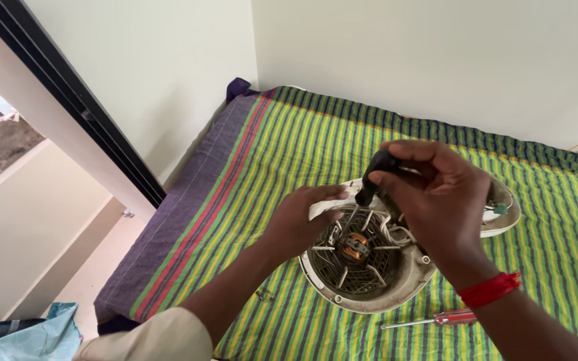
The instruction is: The person uses a screwdriver to loosen and remove a screw from the central hub of a disassembled electric fan motor housing. They then remove the screw and a small black plastic component, inspecting the part while the fan housing remains on the bed.
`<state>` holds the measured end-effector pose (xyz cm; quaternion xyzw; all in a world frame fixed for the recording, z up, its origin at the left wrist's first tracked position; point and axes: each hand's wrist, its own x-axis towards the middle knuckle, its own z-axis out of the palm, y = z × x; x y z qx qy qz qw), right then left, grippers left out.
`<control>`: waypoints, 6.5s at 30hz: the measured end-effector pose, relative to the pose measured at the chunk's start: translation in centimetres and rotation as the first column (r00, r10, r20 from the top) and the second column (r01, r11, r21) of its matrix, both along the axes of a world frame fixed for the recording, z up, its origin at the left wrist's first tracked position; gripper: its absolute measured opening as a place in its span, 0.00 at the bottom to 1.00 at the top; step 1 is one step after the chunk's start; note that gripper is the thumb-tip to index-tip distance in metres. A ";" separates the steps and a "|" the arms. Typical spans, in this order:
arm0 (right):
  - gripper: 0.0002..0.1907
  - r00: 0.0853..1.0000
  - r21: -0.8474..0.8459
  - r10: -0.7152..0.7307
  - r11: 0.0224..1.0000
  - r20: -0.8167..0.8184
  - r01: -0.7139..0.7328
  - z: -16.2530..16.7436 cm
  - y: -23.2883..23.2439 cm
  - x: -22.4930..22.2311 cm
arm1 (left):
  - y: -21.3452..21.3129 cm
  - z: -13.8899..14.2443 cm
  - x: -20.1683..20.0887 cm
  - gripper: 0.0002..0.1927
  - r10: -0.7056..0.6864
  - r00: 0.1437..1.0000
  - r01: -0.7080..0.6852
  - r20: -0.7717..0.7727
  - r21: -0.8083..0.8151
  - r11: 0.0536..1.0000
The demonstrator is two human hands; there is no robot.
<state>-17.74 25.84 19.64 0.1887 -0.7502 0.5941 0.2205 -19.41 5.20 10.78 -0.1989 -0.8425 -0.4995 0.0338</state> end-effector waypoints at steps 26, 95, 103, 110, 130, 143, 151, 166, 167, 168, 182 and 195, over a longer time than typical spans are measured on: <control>0.14 0.997 0.069 0.037 0.997 0.068 -0.042 -2.6 -0.9 -1.1 | 0.3 -0.3 -2.2 0.13 -0.063 0.997 0.062 -0.038 -0.032 0.998; 0.10 0.922 0.013 0.225 0.970 0.316 -0.241 -1.9 0.8 -2.2 | 0.2 4.3 -1.7 0.29 -0.009 0.989 0.001 -0.149 -0.056 0.998; 0.09 0.947 -0.177 0.211 0.969 0.242 -0.171 -3.3 -1.2 -1.1 | 0.8 4.2 -1.2 0.26 0.015 0.971 -0.039 -0.240 -0.096 0.995; 0.06 0.959 -0.167 0.195 0.972 0.205 -0.162 -3.1 -1.1 -1.0 | 0.9 4.4 -0.5 0.24 0.045 0.985 -0.061 -0.168 -0.089 0.994; 0.11 0.977 0.274 0.110 0.949 0.183 -0.158 -1.5 -0.2 -2.1 | 0.7 3.1 -1.2 0.20 -0.159 0.979 0.167 -0.124 0.057 0.984; 0.13 0.858 -0.001 0.269 0.954 0.439 -0.298 -1.0 -1.4 -2.9 | -0.9 4.1 -2.4 0.20 -0.179 0.983 0.175 0.032 0.097 0.980; 0.11 0.864 -0.081 0.230 0.973 0.447 -0.217 -1.7 -1.9 -2.1 | 0.0 4.5 -1.9 0.20 0.029 0.994 -0.034 -0.107 -0.041 0.999; 0.11 0.922 0.004 -0.067 0.998 0.381 0.070 0.7 -2.5 -1.6 | 2.2 5.2 -0.5 0.23 0.156 0.938 -0.205 -0.310 -0.132 0.970; 0.11 0.919 0.007 -0.076 0.997 0.386 0.080 0.7 -2.6 -1.5 | 2.2 5.1 -0.4 0.23 0.165 0.934 -0.209 -0.318 -0.110 0.972; 0.11 0.912 0.015 -0.094 0.995 0.399 0.096 0.8 -2.7 -1.5 | 2.2 4.9 -0.3 0.23 0.175 0.929 -0.214 -0.327 -0.086 0.973; 0.08 0.958 0.114 -0.121 0.989 0.260 0.094 1.0 -2.0 -0.8 | 1.0 4.6 -3.0 0.29 -0.247 0.968 0.246 0.044 0.028 0.969; 0.11 0.958 0.099 -0.007 0.995 0.287 -0.022 -0.3 -0.5 -0.6 | 1.0 3.7 -4.3 0.44 -0.430 0.899 0.411 0.083 0.185 0.893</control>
